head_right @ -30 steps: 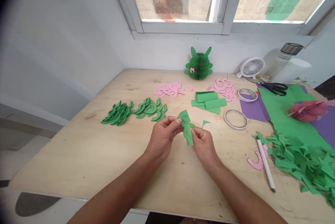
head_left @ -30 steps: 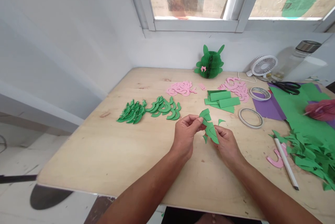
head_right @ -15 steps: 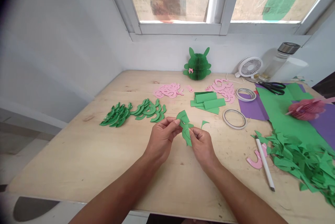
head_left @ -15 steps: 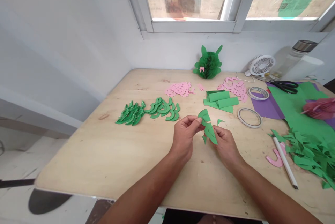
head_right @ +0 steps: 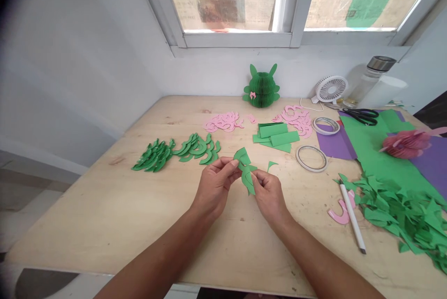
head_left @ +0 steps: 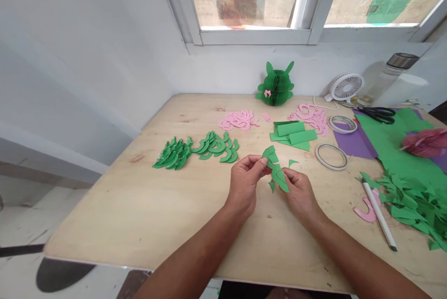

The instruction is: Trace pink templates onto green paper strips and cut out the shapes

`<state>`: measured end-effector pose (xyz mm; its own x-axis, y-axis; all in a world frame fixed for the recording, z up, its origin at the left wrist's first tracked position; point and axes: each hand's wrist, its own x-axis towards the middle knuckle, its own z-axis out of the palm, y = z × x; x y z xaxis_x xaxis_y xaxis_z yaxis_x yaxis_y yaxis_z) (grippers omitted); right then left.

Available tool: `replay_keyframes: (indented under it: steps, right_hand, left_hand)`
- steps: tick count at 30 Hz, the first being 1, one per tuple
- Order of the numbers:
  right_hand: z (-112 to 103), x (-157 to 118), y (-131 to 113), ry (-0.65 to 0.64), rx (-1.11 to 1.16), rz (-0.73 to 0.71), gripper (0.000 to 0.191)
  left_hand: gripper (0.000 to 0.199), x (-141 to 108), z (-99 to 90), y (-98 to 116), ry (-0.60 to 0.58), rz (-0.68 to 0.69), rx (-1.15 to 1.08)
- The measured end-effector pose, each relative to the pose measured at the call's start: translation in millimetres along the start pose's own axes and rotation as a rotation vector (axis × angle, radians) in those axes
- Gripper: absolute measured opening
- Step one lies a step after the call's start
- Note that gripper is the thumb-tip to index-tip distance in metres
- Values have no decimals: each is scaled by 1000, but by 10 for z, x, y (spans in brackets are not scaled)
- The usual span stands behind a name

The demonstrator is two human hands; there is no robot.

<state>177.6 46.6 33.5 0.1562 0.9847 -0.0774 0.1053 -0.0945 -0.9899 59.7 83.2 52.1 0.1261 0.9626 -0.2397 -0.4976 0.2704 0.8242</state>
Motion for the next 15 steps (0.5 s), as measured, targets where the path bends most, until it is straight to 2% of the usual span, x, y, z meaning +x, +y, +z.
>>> replay_keyframes:
  steps: [8, 15]
  right_hand:
    - [-13, 6, 69, -4, 23, -27, 43]
    - [1, -9, 33, 23, 3, -19, 40]
  left_hand:
    - [20, -16, 8, -10, -3, -10, -18]
    - [20, -22, 20, -24, -6, -16, -53]
